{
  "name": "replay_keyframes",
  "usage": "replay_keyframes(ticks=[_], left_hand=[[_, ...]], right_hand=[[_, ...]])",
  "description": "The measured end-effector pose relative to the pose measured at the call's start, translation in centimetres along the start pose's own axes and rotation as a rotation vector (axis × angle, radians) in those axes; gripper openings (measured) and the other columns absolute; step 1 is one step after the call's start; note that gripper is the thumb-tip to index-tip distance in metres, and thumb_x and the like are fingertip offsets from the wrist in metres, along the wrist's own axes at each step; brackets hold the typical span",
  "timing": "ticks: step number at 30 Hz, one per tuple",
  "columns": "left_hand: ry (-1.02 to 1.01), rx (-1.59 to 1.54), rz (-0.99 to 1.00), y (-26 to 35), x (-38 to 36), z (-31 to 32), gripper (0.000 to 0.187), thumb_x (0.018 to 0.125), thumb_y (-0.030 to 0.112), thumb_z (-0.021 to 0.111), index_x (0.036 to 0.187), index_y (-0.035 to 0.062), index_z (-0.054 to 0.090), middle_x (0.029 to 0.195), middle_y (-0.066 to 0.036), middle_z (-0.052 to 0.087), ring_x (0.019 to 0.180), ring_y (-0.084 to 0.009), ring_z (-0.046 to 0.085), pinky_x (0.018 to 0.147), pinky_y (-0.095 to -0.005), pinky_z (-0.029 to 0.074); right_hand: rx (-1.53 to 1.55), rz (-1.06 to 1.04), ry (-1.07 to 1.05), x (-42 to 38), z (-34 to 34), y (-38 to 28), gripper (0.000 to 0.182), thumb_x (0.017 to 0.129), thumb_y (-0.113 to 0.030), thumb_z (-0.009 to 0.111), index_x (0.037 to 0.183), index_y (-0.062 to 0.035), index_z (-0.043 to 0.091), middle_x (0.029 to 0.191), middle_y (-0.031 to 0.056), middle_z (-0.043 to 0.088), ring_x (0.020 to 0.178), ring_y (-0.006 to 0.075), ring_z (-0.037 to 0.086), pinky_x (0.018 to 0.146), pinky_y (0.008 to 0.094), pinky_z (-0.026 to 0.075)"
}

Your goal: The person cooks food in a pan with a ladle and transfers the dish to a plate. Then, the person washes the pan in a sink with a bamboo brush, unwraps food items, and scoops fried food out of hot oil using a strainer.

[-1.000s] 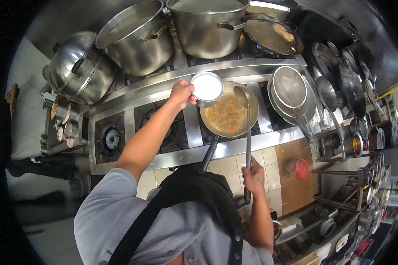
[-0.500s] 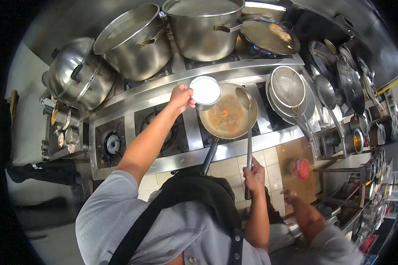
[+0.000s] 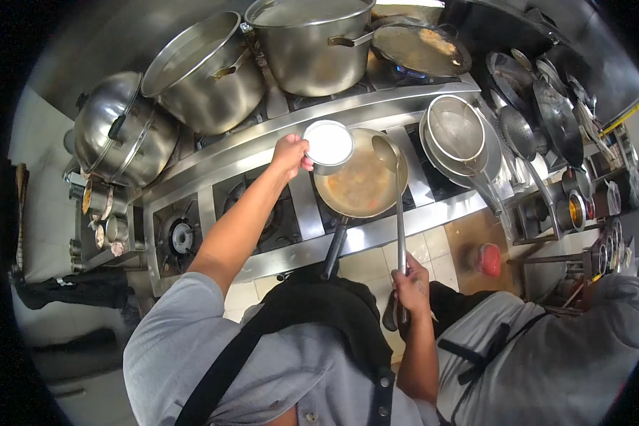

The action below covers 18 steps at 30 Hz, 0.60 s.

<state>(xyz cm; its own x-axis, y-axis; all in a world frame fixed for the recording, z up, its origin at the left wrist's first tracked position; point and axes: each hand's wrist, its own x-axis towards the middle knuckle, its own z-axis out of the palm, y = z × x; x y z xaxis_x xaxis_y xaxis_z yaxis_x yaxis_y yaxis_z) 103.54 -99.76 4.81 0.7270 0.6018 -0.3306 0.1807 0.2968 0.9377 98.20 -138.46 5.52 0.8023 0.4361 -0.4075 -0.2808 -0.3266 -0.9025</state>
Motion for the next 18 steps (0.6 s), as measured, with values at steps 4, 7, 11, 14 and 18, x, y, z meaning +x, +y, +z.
replay_keyframes(ticks=[4,7,11,14,18], left_hand=[[-0.020,-0.020,-0.003,-0.3,0.1,0.5,0.010,0.074,0.001,0.054,0.076,0.0014,0.044,0.062,-0.010,0.052,0.041,-0.0192,0.054,0.036,-0.0329,0.051],[-0.020,-0.028,-0.001,-0.4,-0.1,0.8,0.010,0.074,0.001,0.055,0.076,0.0011,0.044,0.062,-0.010,0.051,0.041,-0.0193,0.055,0.036,-0.0330,0.051],[-0.018,-0.028,0.000,-0.1,-0.6,0.9,0.011,0.073,0.000,0.055,0.075,0.0017,0.044,0.062,-0.010,0.051,0.041,-0.0192,0.055,0.036,-0.0330,0.051],[-0.020,-0.037,0.000,-0.2,-0.7,0.7,0.011,0.074,0.000,0.055,0.075,0.0019,0.044,0.063,-0.010,0.051,0.041,-0.0191,0.055,0.036,-0.0330,0.051],[-0.002,-0.049,-0.006,-0.3,-1.0,0.8,0.011,0.074,0.000,0.054,0.076,0.0019,0.044,0.063,-0.010,0.051,0.041,-0.0187,0.054,0.036,-0.0330,0.051]], right_hand=[[-0.005,0.026,0.042,1.4,1.0,1.9,0.048,0.076,-0.003,0.054,0.124,0.0005,0.052,0.055,0.0008,0.048,0.039,0.0078,0.042,0.035,0.0226,0.035],[0.134,0.070,-0.068,1.9,1.6,2.3,0.047,0.078,-0.002,0.052,0.124,0.0014,0.052,0.055,0.0014,0.049,0.038,0.0079,0.042,0.035,0.0219,0.035],[0.164,0.065,-0.112,0.2,0.7,1.7,0.046,0.077,-0.002,0.053,0.123,0.0000,0.053,0.057,0.0022,0.049,0.041,0.0086,0.045,0.037,0.0233,0.039],[0.060,0.043,-0.067,-0.5,0.1,1.5,0.046,0.078,-0.002,0.053,0.124,-0.0013,0.053,0.057,0.0020,0.050,0.041,0.0088,0.045,0.037,0.0235,0.039],[0.024,0.046,-0.022,1.2,0.2,2.1,0.047,0.077,-0.003,0.053,0.124,-0.0023,0.053,0.057,0.0017,0.049,0.042,0.0086,0.046,0.037,0.0230,0.039]])
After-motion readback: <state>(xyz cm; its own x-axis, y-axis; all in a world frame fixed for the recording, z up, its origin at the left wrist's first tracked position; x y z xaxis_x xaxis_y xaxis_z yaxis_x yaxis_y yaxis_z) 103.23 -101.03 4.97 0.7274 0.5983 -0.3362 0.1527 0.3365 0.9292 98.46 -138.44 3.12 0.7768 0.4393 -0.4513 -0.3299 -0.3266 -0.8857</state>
